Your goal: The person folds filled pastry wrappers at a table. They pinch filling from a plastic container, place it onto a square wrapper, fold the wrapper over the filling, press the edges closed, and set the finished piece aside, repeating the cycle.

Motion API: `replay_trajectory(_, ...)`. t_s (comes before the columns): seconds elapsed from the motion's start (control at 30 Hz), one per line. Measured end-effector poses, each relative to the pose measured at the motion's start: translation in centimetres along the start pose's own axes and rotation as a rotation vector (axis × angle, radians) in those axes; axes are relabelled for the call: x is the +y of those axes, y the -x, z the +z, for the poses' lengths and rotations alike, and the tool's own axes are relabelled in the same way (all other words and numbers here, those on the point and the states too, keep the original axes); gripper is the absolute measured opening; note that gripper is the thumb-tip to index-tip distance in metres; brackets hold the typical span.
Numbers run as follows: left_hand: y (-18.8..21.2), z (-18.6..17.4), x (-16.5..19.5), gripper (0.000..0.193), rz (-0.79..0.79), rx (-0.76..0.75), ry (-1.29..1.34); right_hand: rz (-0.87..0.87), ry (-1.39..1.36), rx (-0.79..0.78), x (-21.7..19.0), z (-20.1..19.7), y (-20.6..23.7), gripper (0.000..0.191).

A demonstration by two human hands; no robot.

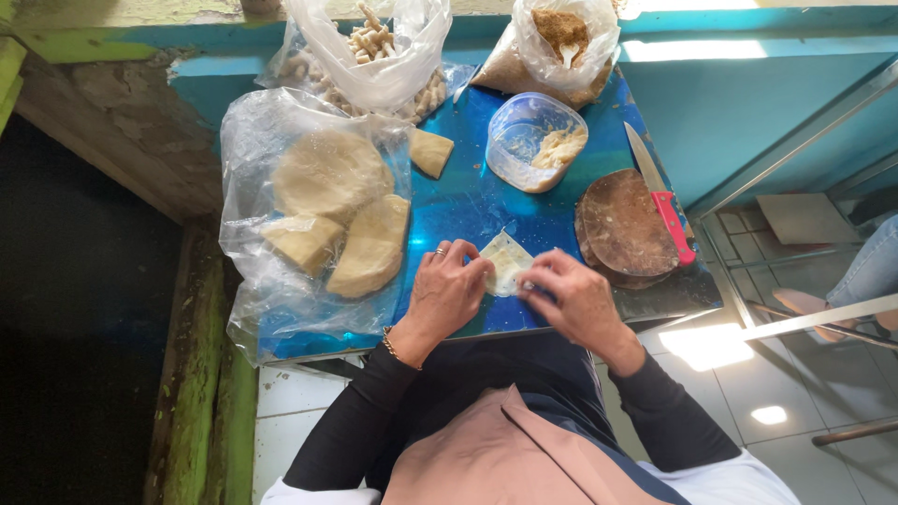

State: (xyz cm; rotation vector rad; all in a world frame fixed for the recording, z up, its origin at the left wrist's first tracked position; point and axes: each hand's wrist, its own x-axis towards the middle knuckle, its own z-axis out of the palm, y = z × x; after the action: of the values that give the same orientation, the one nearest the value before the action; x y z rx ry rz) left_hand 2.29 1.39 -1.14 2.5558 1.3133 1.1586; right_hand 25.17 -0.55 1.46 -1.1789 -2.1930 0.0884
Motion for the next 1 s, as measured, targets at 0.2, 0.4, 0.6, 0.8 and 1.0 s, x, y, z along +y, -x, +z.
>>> replay_trajectory(0.2, -0.3, -1.0, 0.6, 0.011, -0.038, 0.001, 0.047, -0.063, 0.108, 0.001, -0.1, 0.7, -0.1, 0.012)
replay_trajectory(0.4, -0.1, -0.9, 0.6, 0.013, 0.094, -0.021, 0.027, -0.235, 0.276, 0.015, 0.5, -0.2, -0.3, 0.011)
replay_trajectory(0.6, 0.2, -0.3, 0.2, 0.006, 0.096, -0.053, 0.033, -0.266, 0.285, -0.01, 0.0, -0.8, 0.3, 0.013)
replay_trajectory(0.8, 0.1, -1.5, 0.6, 0.011, 0.093, -0.09, 0.109, -0.197, 0.225, -0.057, -0.3, -2.2, 1.3, 0.018)
replay_trajectory(1.0, -0.2, -2.4, 1.0, 0.007, 0.153, -0.087, 0.142, -0.102, 0.091, 0.029, 0.7, -4.4, -0.2, 0.035)
